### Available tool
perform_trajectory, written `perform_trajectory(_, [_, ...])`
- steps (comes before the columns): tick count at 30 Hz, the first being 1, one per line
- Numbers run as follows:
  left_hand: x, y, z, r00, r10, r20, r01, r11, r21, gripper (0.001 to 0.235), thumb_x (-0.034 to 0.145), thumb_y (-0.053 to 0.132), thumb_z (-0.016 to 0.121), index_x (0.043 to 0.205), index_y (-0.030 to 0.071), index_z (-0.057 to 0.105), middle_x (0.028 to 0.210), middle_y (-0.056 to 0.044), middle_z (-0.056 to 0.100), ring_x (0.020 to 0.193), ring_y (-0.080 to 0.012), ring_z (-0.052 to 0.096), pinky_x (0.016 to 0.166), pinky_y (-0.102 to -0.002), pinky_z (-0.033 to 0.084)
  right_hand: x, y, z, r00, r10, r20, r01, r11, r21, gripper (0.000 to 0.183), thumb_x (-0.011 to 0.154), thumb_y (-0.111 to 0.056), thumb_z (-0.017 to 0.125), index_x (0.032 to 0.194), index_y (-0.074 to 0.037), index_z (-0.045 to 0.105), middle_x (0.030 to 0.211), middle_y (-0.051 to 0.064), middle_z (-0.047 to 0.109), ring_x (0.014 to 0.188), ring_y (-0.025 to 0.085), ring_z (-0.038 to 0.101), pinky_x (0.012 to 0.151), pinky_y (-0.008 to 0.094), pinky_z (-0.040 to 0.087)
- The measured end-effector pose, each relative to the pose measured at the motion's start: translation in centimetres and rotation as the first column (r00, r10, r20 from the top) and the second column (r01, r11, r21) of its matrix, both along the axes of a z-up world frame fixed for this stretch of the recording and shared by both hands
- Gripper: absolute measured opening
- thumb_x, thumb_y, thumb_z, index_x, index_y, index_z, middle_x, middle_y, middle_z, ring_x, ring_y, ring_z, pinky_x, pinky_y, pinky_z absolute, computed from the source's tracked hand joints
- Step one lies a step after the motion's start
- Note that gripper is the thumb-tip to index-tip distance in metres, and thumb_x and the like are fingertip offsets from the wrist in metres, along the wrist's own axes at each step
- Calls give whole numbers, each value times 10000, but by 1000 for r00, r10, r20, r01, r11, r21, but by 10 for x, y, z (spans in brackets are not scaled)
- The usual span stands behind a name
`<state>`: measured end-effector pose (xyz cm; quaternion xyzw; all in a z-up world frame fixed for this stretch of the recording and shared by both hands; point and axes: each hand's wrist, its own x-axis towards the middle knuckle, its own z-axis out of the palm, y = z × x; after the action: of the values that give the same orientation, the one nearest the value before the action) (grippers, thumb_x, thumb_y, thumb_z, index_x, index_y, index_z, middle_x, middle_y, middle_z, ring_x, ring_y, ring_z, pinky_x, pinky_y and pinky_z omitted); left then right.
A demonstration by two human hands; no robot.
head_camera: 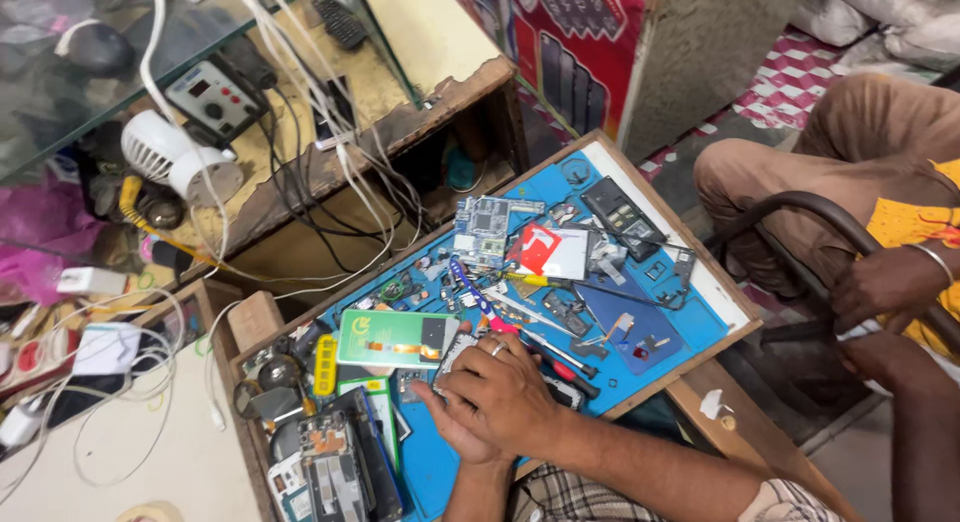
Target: The person uses a small metal tool to scrape adhesive residue from the inner frame of a disassembled smartphone. They rotate the phone to access different edges and continue scraping along the perimeter of the frame.
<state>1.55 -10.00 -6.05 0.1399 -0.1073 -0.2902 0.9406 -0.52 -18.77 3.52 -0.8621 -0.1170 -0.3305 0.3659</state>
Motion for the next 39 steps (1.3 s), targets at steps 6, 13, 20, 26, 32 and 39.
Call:
perform_trajectory(6, [-3, 3, 44, 985, 153, -78, -153, 988, 12, 849, 933, 769, 180, 1479, 153, 389, 1359, -157, 567, 1306, -384, 520, 1048, -638, 457, 8, 7, 14, 988, 147, 39, -147, 989, -12, 108, 787, -171, 761, 875, -114, 736, 914, 39, 658, 907, 259, 634, 851, 447, 433])
perform_trajectory(13, [0, 21, 54, 968, 208, -144, -197, 977, 84, 858, 987, 716, 252, 1454, 40, 499, 1332, -121, 612, 1259, -268, 579, 1138, -399, 410, 11, 18, 29, 987, 148, 65, -138, 981, -140, 162, 748, -148, 764, 907, -120, 759, 932, 34, 670, 903, 270, 635, 841, 452, 453])
perform_trajectory(20, [1, 37, 27, 975, 133, -180, -136, 991, -3, 884, 986, 752, 250, 1467, 49, 488, 1390, -103, 589, 1307, -260, 543, 1164, -421, 379, 8, 30, 11, 993, 4, -121, -2, 1000, 17, 133, 821, -94, 781, 953, -98, 777, 924, 82, 680, 755, 259, 706, 615, 362, 565])
perform_trajectory(26, [2, 42, 8, 966, 84, -243, -83, 996, 15, 927, 1017, 790, 227, 1522, 46, 454, 1462, -106, 542, 1388, -249, 500, 1216, -404, 361, 20, 33, -5, 981, 80, -179, -64, 993, 95, 168, 841, -59, 787, 1005, -56, 746, 941, 100, 682, 819, 257, 710, 715, 343, 573])
perform_trajectory(32, [2, 46, 12, 962, 58, -266, -34, 995, 94, 966, 980, 807, 203, 1538, 54, 434, 1438, -99, 552, 1359, -226, 510, 1192, -385, 373, 22, 35, -1, 982, 146, -116, -142, 989, 47, 173, 812, -66, 808, 968, -69, 731, 884, 71, 644, 807, 239, 681, 1005, 430, 570])
perform_trajectory(39, [0, 44, 2, 967, 54, -247, -40, 997, 64, 970, 1012, 809, 219, 1520, 16, 453, 1393, -118, 578, 1316, -232, 553, 1174, -388, 415, 24, 31, -8, 981, 162, -105, -159, 987, 35, 157, 801, -75, 817, 940, -75, 743, 863, 62, 644, 805, 238, 679, 1032, 445, 562])
